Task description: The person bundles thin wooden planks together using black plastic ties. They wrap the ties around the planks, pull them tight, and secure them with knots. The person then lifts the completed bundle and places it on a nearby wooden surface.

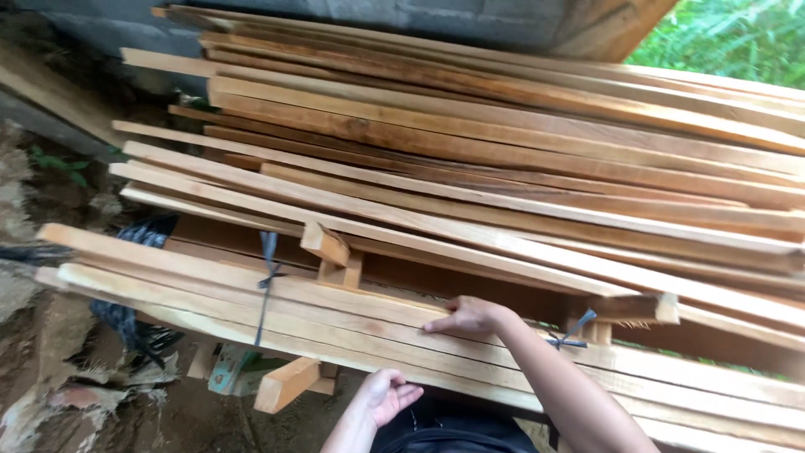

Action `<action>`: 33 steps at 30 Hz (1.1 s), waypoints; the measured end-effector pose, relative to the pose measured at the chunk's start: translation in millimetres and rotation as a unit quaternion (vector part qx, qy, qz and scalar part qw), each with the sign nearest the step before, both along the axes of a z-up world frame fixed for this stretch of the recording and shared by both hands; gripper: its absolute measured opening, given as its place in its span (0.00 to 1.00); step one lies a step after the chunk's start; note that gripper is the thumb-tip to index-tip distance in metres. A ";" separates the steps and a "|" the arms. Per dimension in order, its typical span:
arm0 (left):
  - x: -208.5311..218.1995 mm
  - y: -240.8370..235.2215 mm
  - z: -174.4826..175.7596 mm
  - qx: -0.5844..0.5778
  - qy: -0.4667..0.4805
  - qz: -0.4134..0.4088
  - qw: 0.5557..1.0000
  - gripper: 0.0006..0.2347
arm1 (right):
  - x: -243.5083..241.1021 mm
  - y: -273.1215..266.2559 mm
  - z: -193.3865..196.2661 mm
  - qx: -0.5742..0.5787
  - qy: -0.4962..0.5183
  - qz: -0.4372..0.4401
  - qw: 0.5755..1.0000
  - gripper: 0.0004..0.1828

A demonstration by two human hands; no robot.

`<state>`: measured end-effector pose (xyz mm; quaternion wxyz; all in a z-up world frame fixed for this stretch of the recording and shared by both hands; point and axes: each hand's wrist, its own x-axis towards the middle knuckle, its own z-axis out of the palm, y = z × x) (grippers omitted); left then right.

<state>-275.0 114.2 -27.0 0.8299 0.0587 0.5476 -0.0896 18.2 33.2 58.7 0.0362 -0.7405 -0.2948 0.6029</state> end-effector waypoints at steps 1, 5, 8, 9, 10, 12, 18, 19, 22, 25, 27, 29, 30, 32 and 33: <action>-2.2 -2.4 -9.1 -0.004 0.000 -0.006 1.000 0.06 | -1.8 -3.4 6.0 -0.004 0.000 -0.006 1.000 0.73; -12.1 -8.7 -36.5 0.003 -0.043 0.022 0.999 0.09 | -20.8 -14.7 56.5 0.068 -0.078 -0.008 0.995 0.69; -12.4 -9.2 -41.0 0.016 -0.076 0.024 0.997 0.12 | -41.7 -21.5 87.5 0.084 -0.151 -0.019 0.985 0.65; -11.4 -6.6 -40.9 0.025 -0.088 0.016 0.996 0.14 | -49.3 -23.5 93.3 0.076 -0.185 -0.015 0.980 0.64; -15.3 -2.1 -54.4 0.026 -0.088 0.007 0.996 0.14 | -59.5 -27.8 92.9 0.076 -0.186 -0.023 0.979 0.64; -18.1 0.4 -83.4 0.037 -0.060 -0.024 0.997 0.16 | -77.9 -41.9 92.3 0.169 -0.304 0.008 0.938 0.57; -4.0 7.1 3.4 0.193 -0.032 -0.418 0.887 0.17 | -137.7 -63.9 99.9 0.237 -0.387 -0.037 0.890 0.49; -7.4 4.4 3.9 0.194 -0.035 -0.422 0.885 0.17 | -140.8 -64.8 102.4 0.235 -0.390 -0.042 0.889 0.49; -9.3 6.5 6.5 0.318 -0.078 -0.594 0.735 0.15 | -144.9 -64.1 107.1 0.219 -0.417 -0.053 0.880 0.46; 7.1 2.4 38.2 0.367 -0.199 -0.665 0.619 0.14 | -147.0 -71.6 108.4 0.232 -0.423 -0.055 0.874 0.50; 30.0 -6.1 98.6 0.358 -0.281 -0.716 0.530 0.12 | -149.6 -74.5 110.6 0.261 -0.410 -0.062 0.872 0.48; 51.3 -11.0 154.8 0.332 -0.312 -0.737 0.499 0.12 | -155.3 -86.2 114.2 0.360 -0.434 -0.097 0.820 0.43; 65.7 -13.6 183.6 0.307 -0.340 -0.753 0.472 0.12 | -154.5 -91.5 116.7 0.457 -0.451 -0.122 0.757 0.37; 92.4 -16.1 191.6 0.260 -0.389 -0.741 0.482 0.12 | -180.0 -128.6 88.1 0.497 -0.411 -0.283 0.710 0.21; 106.1 -19.8 195.3 0.214 -0.431 -0.720 0.501 0.13 | -192.6 -148.0 73.9 0.529 -0.352 -0.425 0.645 0.07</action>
